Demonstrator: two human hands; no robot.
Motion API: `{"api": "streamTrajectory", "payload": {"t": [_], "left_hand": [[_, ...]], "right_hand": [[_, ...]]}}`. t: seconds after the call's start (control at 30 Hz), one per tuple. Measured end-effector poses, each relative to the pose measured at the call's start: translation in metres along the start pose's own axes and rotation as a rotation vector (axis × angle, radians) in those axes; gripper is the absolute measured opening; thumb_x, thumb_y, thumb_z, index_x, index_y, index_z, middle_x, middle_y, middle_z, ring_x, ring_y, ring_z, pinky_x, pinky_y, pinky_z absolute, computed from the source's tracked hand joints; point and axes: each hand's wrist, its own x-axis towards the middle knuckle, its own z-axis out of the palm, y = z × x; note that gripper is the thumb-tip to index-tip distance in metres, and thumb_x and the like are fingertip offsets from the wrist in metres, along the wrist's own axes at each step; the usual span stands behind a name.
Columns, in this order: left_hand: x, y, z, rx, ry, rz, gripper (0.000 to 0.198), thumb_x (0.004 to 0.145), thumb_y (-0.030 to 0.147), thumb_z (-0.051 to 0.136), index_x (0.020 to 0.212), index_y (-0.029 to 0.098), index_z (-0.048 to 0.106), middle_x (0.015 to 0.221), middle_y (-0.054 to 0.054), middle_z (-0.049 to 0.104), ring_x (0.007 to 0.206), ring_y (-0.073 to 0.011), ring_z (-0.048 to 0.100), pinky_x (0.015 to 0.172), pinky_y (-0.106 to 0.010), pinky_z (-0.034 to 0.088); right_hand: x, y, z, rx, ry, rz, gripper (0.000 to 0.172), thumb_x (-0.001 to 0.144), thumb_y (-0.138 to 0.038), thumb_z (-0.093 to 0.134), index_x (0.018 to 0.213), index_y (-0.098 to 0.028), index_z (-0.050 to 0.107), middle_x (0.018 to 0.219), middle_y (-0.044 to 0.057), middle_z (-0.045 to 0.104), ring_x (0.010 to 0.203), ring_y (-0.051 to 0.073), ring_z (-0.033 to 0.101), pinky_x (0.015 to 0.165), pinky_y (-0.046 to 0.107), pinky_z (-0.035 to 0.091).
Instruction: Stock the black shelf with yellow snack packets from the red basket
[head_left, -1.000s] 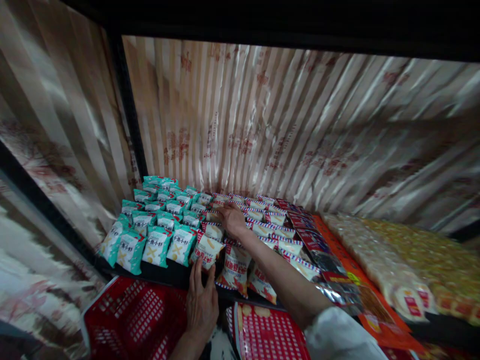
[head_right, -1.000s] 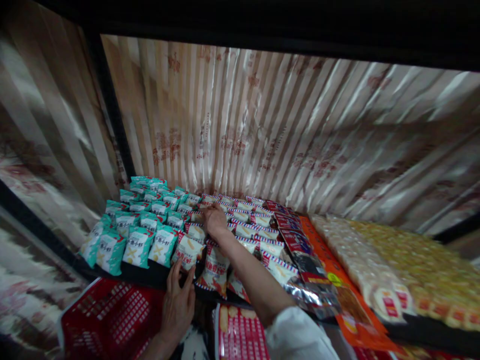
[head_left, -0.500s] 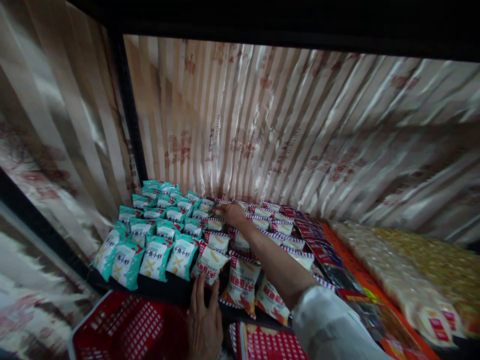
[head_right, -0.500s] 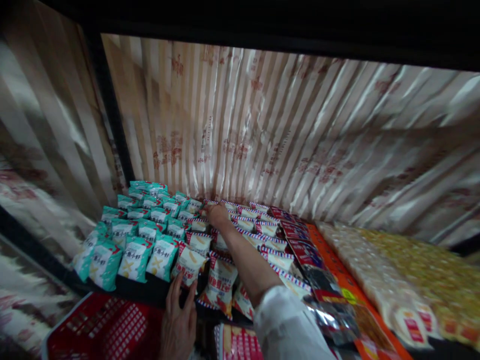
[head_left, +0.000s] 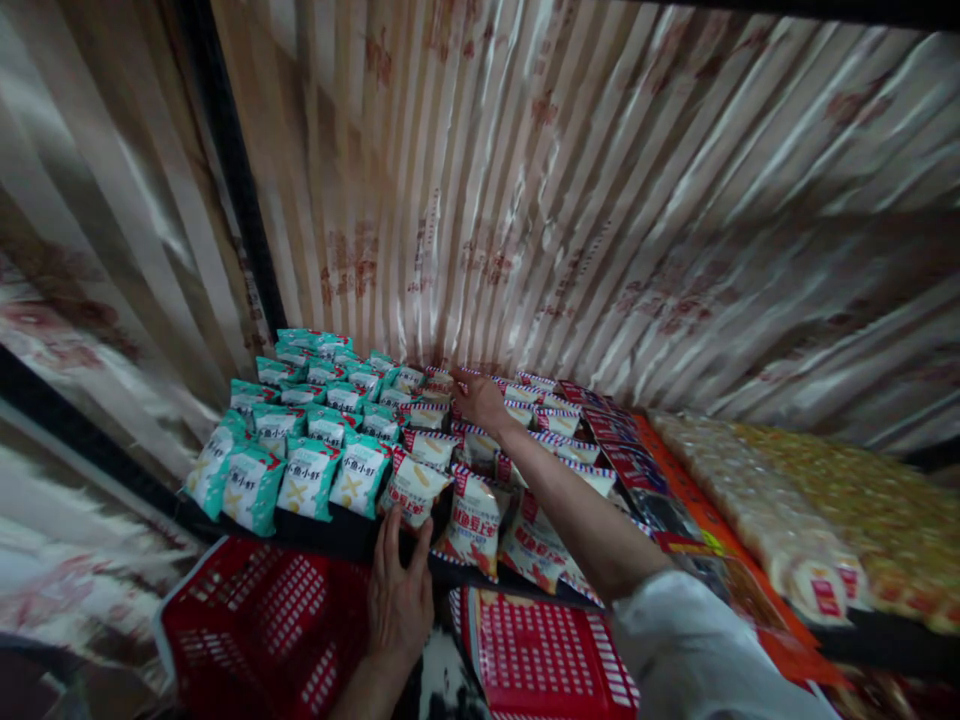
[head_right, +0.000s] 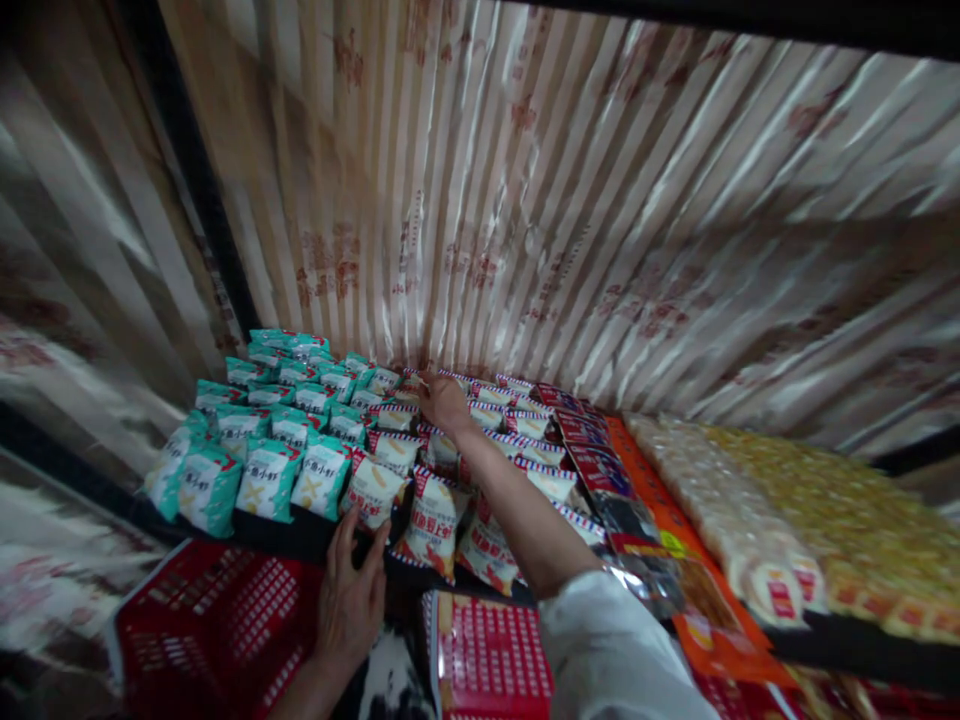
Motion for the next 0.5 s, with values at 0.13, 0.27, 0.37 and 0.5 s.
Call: {"api": "streamTrajectory", "payload": {"t": [0.13,0.27,0.37,0.5], "left_hand": [[0.002,0.002,-0.008,-0.031,-0.026,-0.004,0.067,0.079,0.003,0.047,0.138,0.032,0.034,0.152,-0.007,0.004,0.134,-0.0337,0.023,0.095,-0.049,0.045],[0.005,0.005,-0.013,-0.049,-0.024,0.009,0.061,0.08,0.003,0.046,0.134,0.03,0.04,0.151,-0.008,0.006,0.134,-0.033,0.023,0.096,-0.047,0.044],[0.002,0.008,-0.016,-0.053,-0.02,0.016,0.06,0.08,0.004,0.046,0.134,0.03,0.041,0.148,-0.008,0.016,0.131,-0.0308,0.028,0.094,-0.046,0.046],[-0.003,0.01,-0.018,-0.075,-0.005,-0.006,0.057,0.082,0.005,0.045,0.134,0.029,0.041,0.142,-0.01,0.026,0.125,-0.0275,0.036,0.089,-0.044,0.05]], "right_hand": [[-0.076,0.003,-0.024,0.339,0.349,-0.057,0.034,0.092,-0.034,0.037,0.113,-0.017,0.058,0.105,0.008,0.066,0.089,0.018,0.063,0.08,0.03,0.05],[-0.166,-0.002,-0.02,0.411,0.355,-0.115,0.028,0.091,-0.031,0.04,0.108,-0.02,0.06,0.102,0.009,0.065,0.095,0.019,0.062,0.084,0.033,0.051],[-0.221,-0.011,0.006,0.389,0.331,-0.058,0.029,0.09,-0.028,0.043,0.112,-0.022,0.059,0.12,0.011,0.058,0.106,0.022,0.058,0.089,0.037,0.052],[-0.262,-0.028,0.04,0.344,0.257,-0.044,0.036,0.087,-0.023,0.045,0.12,-0.024,0.056,0.14,0.012,0.04,0.117,0.027,0.052,0.088,0.041,0.053]]}}
